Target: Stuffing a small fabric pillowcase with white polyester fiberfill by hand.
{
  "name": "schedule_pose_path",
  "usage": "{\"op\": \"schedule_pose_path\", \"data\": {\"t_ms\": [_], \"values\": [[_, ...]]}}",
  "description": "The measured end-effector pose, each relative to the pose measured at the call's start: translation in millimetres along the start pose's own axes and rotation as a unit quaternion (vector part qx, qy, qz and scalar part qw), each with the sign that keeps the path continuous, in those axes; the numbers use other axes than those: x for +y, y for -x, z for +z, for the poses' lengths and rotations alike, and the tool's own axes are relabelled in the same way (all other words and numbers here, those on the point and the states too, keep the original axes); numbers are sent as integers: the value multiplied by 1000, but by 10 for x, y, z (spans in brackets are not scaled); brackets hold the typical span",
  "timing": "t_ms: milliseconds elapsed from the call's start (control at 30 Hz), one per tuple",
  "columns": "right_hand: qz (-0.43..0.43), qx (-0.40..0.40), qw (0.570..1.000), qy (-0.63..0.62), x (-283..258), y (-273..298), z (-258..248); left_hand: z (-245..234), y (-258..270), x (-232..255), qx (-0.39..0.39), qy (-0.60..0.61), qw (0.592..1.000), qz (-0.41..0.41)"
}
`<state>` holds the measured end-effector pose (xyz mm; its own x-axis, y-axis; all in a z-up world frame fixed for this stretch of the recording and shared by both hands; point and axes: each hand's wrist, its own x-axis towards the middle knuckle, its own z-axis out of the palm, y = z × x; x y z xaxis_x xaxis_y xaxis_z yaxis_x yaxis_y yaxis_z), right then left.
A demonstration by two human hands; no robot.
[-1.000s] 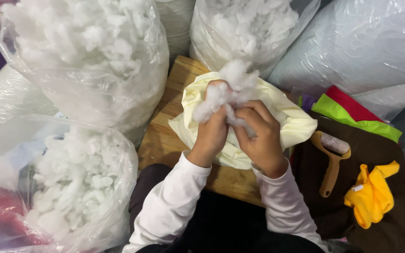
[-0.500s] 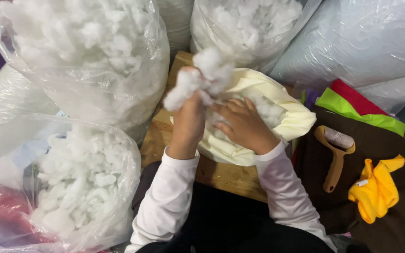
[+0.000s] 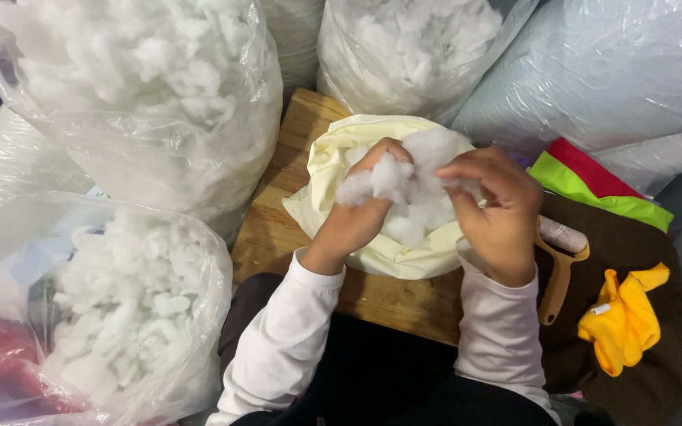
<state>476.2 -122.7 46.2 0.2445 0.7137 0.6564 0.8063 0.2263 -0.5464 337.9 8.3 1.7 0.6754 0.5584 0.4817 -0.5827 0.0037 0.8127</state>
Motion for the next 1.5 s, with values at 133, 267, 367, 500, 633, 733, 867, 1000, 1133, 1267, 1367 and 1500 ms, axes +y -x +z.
{"op": "schedule_pose_path", "data": {"t_ms": [133, 267, 367, 500, 633, 733, 867, 1000, 1133, 1267, 1367, 1500], "values": [[29, 34, 999, 29, 82, 41, -209, -93, -62, 115, 13, -10, 999, 46], [44, 35, 995, 87, 155, 95, -280, -114, -46, 61, 29, 3, 999, 16], [45, 11, 994, 95, 7, 65, -236, -70, -33, -36, 28, -3, 1000, -9], [36, 17, 995, 87, -59, 44, -190, -47, 8, -316, 52, -14, 995, -79], [-21, -73, 996, 46, 2, -43, 3, 57, -28, -161, 48, -40, 994, -84], [50, -197, 968, 147, 164, -49, 121, 35, -71, -100, 51, -88, 991, -89], [42, -133, 970, 201, 407, 100, 40, -88, -97, 22, 90, -202, 975, 23], [-7, -5, 997, 82, -100, -17, -125, -32, -87, 184, 67, -284, 956, 33], [-5, -31, 999, -16, -161, -51, 187, 108, -65, 140, -1, -285, 958, 28], [26, -9, 999, -19, 71, -54, 126, 124, -56, 111, -66, -326, 943, 37], [52, 3, 998, -31, 223, 26, -119, 64, -45, 90, -74, -319, 944, 41], [94, 45, 995, 5, 481, 198, -501, -58, -115, 193, 1, -346, 934, 90]]}}
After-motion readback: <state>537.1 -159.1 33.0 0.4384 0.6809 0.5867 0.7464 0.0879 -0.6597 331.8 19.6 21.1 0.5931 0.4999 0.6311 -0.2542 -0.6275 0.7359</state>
